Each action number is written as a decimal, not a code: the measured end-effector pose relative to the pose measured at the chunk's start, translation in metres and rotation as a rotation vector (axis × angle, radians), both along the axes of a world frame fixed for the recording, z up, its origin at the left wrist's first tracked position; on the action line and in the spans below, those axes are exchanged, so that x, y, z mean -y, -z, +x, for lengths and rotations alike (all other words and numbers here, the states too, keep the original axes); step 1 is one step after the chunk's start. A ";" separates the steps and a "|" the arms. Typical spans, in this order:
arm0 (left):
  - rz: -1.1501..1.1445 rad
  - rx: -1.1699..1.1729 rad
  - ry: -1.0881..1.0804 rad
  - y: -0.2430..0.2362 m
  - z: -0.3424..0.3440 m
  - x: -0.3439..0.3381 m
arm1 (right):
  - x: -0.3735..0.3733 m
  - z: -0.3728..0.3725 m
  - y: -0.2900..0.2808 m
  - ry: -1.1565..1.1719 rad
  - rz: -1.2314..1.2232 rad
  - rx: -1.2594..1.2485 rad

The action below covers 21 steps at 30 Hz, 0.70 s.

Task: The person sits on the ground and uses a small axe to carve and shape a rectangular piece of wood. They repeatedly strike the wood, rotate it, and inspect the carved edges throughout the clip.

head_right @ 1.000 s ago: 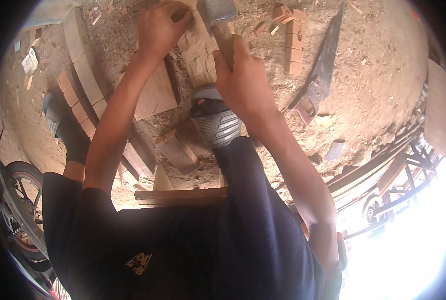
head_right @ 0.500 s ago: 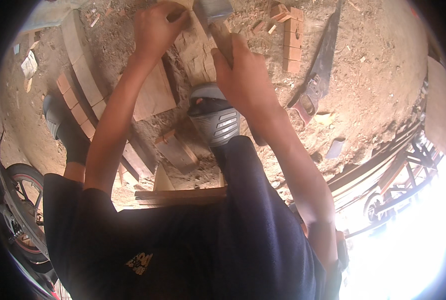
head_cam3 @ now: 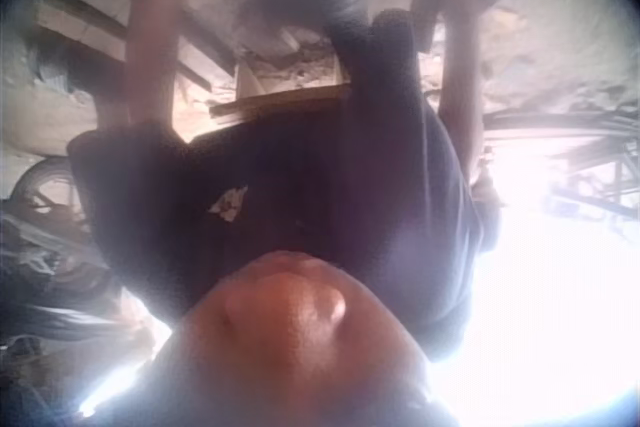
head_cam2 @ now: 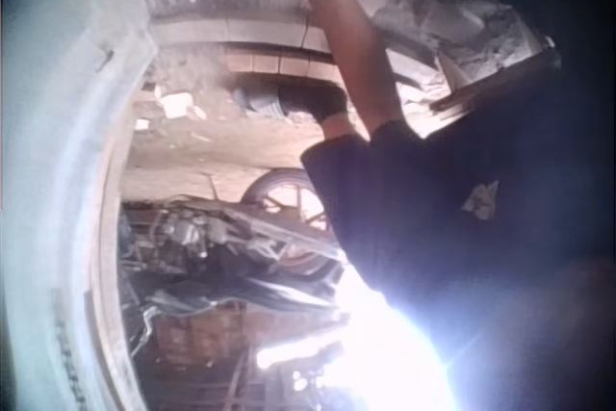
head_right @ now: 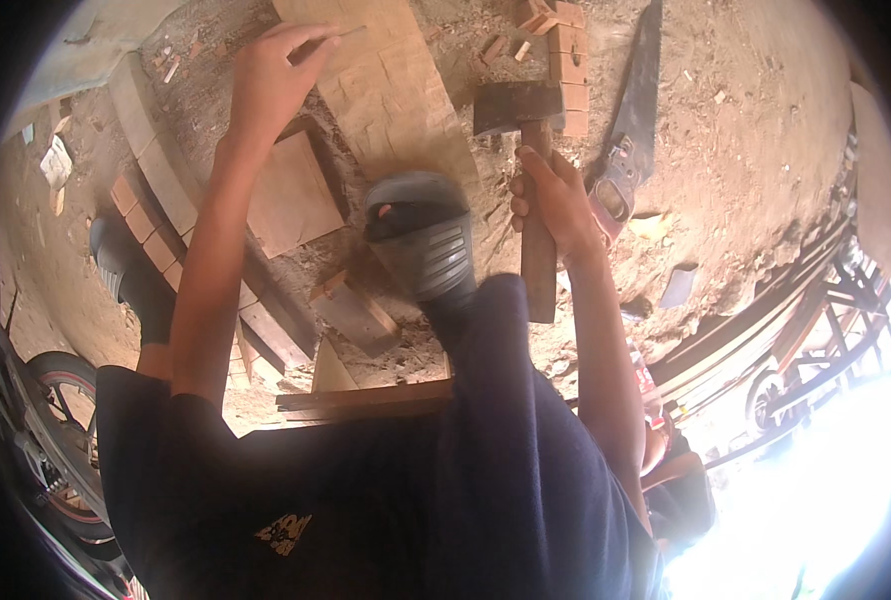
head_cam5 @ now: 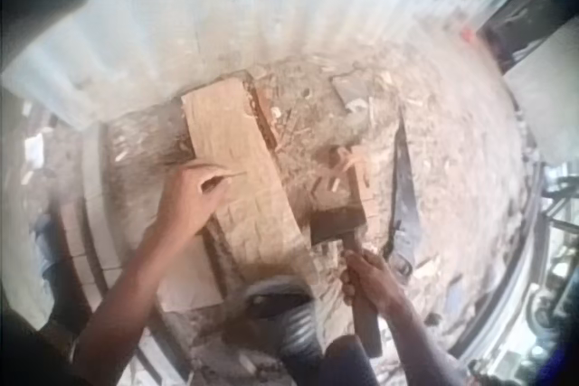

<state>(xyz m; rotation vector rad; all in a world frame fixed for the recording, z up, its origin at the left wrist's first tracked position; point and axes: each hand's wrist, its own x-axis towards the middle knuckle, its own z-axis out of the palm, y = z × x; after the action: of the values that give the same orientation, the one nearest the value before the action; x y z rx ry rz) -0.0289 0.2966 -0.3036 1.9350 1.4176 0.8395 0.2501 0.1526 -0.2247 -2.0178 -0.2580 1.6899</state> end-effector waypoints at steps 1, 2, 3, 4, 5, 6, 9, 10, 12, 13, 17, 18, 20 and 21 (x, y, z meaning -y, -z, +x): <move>0.021 -0.018 0.027 -0.001 0.003 0.000 | 0.003 0.002 0.002 0.049 -0.015 -0.049; 0.041 -0.035 0.054 -0.001 0.006 -0.001 | 0.005 0.005 0.004 0.098 -0.029 -0.098; 0.046 -0.051 0.052 -0.001 0.007 -0.002 | 0.006 0.006 0.006 0.146 -0.040 -0.150; 0.050 -0.066 0.051 -0.001 0.009 -0.004 | 0.006 0.006 0.008 0.168 -0.049 -0.186; 0.055 -0.081 0.049 -0.001 0.011 -0.006 | 0.007 0.009 0.010 0.160 -0.042 -0.199; 0.039 -0.096 0.040 -0.001 0.012 -0.008 | 0.008 0.013 0.014 0.149 -0.036 -0.215; -0.034 -0.129 0.025 -0.004 0.014 -0.014 | 0.008 0.015 0.015 0.121 -0.044 -0.197; -0.076 -0.132 0.028 -0.006 0.014 -0.016 | 0.007 0.015 0.015 0.113 -0.052 -0.181; -0.107 -0.123 0.034 -0.008 0.013 -0.018 | 0.007 0.016 0.014 0.110 -0.056 -0.183; -0.096 -0.110 0.039 -0.008 0.012 -0.018 | 0.006 0.016 0.013 0.109 -0.057 -0.183; -0.106 -0.126 0.052 -0.013 0.015 -0.021 | 0.007 0.017 0.011 0.129 -0.053 -0.197; -0.117 -0.129 0.048 -0.013 0.016 -0.021 | 0.007 0.017 0.010 0.131 -0.053 -0.199; -0.139 -0.134 0.038 -0.013 0.017 -0.022 | 0.007 0.018 0.011 0.135 -0.051 -0.202; -0.117 -0.199 0.053 -0.012 0.017 -0.022 | 0.007 0.018 0.012 0.134 -0.051 -0.207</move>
<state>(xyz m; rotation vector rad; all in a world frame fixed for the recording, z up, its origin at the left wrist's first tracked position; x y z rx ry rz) -0.0114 0.3188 -0.2911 2.0007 1.4865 0.5386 0.2682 0.1452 -0.2371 -1.8330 -0.0087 1.8178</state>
